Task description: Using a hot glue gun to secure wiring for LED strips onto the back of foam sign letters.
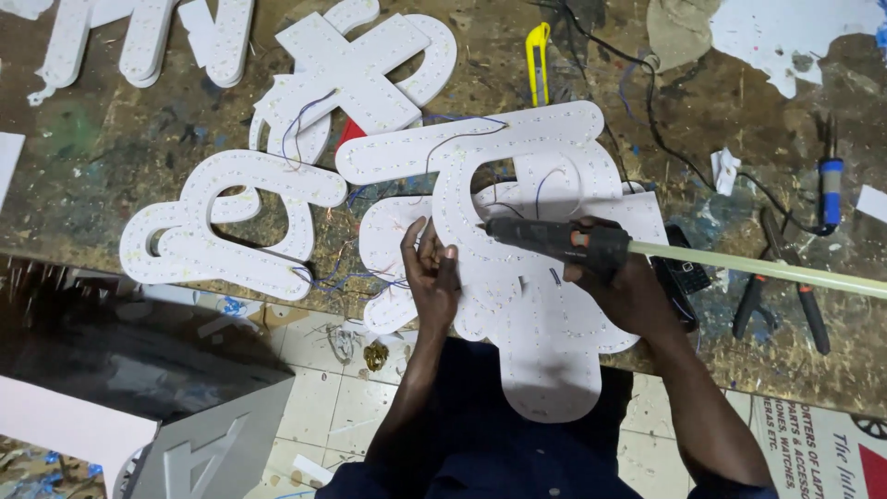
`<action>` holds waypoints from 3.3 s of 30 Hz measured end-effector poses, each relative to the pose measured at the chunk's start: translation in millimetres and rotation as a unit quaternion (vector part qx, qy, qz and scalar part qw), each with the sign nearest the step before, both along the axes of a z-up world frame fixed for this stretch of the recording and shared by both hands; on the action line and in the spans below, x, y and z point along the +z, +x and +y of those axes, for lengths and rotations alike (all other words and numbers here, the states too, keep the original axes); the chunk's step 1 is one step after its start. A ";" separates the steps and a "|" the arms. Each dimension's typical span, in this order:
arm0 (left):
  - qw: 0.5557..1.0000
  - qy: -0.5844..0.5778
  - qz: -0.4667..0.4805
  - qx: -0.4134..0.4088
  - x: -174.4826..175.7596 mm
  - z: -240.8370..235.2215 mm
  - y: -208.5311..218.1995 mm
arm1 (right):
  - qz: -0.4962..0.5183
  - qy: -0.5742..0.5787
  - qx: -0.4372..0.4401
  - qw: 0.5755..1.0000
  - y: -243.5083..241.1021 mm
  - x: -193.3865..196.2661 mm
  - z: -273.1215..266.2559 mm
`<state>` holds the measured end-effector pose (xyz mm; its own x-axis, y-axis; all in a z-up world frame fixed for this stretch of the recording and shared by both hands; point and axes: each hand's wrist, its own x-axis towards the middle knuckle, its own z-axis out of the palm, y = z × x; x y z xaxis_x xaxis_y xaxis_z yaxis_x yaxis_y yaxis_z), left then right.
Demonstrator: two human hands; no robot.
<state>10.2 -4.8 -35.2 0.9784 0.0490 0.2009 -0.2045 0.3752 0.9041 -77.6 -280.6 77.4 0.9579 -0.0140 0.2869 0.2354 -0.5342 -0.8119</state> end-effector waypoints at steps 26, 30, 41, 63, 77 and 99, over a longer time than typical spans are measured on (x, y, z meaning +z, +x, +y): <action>1.000 -0.004 -0.009 -0.014 -12.2 -2.2 -4.0 | 0.145 0.030 -0.019 0.989 48.1 -11.2 22.8; 1.000 -0.006 -0.010 -0.011 -13.5 -2.9 -3.6 | 0.139 0.025 -0.024 0.990 48.7 0.1 30.6; 1.000 -0.006 -0.011 -0.004 -13.5 -1.7 -4.1 | 0.126 -0.006 -0.028 0.992 43.0 0.7 27.0; 0.999 0.017 -0.033 0.008 -7.3 -0.3 -4.0 | 0.038 0.012 -0.044 0.998 24.8 -32.3 10.3; 0.999 -0.010 -0.031 0.010 -11.8 -1.9 -3.4 | 0.183 -0.040 -0.086 0.978 26.6 25.6 41.3; 0.858 0.353 -0.331 0.175 94.7 -0.9 -4.1 | 0.100 -0.004 -0.053 0.994 -21.6 35.0 -20.6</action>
